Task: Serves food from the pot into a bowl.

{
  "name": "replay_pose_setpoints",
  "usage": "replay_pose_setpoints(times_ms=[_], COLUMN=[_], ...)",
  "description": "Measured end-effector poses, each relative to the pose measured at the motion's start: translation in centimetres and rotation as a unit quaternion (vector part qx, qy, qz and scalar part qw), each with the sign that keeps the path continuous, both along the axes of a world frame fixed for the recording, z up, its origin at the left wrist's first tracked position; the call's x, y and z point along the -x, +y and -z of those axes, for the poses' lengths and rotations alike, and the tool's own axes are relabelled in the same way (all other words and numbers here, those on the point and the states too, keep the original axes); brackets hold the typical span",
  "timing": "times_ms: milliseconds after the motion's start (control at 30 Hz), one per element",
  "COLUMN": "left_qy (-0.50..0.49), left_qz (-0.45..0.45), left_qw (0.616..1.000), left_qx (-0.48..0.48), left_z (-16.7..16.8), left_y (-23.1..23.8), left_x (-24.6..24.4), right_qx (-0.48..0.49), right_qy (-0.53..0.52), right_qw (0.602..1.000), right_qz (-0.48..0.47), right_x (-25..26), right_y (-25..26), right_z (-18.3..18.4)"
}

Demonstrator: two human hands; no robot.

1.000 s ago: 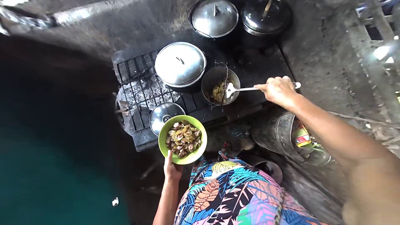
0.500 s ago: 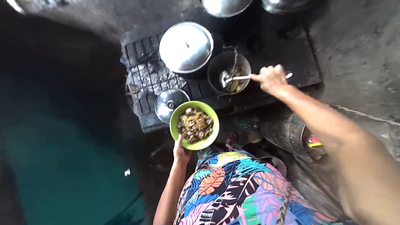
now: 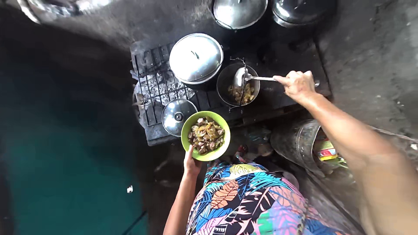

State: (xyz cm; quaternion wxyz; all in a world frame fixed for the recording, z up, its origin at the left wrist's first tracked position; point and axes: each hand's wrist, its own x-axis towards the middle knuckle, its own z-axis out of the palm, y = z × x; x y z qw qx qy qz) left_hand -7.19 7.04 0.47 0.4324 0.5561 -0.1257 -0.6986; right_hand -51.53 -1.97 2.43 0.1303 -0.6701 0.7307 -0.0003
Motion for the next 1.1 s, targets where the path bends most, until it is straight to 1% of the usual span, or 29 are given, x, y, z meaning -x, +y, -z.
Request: replay_pose_setpoints(times_ms=[67,100,167,200,267,333,433,500,600,667,767,900,1000,1100], left_qy=[-0.009,-0.013,-0.017,-0.018,-0.012,-0.006,-0.001,0.005,0.013,0.017,0.018,0.013,0.021,0.028], left_qz=[0.000,0.001,0.003,0.006,0.011,0.015,0.016,0.026,0.036,0.044,0.054,0.048,0.046,0.052], left_qw=[1.000,1.000,1.000,1.000,1.000,1.000,1.000,1.000,0.999,0.999,0.998,0.999,0.999,0.998], left_qx=[-0.004,-0.004,-0.005,-0.004,-0.003,0.001,-0.002,0.002,0.004,0.002,0.004,-0.012,-0.006,-0.002], left_z=[-0.2,-0.3,-0.5,-0.6,-0.7,-0.8,-0.8,-0.5,-0.3,0.0,0.2,0.2,0.4,0.6], left_y=[-0.3,-0.4,-0.8,-1.0,-1.2,-1.3,-1.5,-1.8,-2.7,-3.2,-4.0,-4.7,-5.1,-5.4], left_x=[0.0,0.1,0.3,0.4,0.3,0.1,-0.2,-0.6,-1.3,-1.9,-2.6,-3.3,-4.0,-4.9], right_qx=[-0.055,-0.075,-0.100,-0.106,-0.109,-0.113,-0.135,-0.131,-0.144,-0.159,-0.175,-0.168,-0.182,-0.206], right_qy=[-0.040,-0.054,-0.065,-0.061,-0.038,-0.036,-0.089,-0.107,-0.121,-0.129,-0.130,-0.116,-0.102,-0.083], right_qw=[0.996,0.993,0.990,0.991,0.993,0.992,0.978,0.967,0.949,0.938,0.935,0.942,0.944,0.929], right_qz=[0.062,0.079,0.076,0.059,0.021,0.034,0.130,0.188,0.254,0.279,0.278,0.267,0.255,0.296], right_x=[-3.2,-4.8,-7.4,-8.0,-8.1,-7.2,-6.8,-7.8,-10.5,-12.2,-12.9,-12.3,-12.9,-14.4], right_y=[-1.0,-1.4,-1.8,-1.7,-0.7,0.6,1.3,0.7,-0.5,-0.6,-0.6,-0.6,-1.2,-1.3], right_z=[-0.4,-0.1,0.8,1.5,2.1,1.3,-0.8,-1.0,0.6,1.3,-0.8,-3.6,-3.8,-2.6])
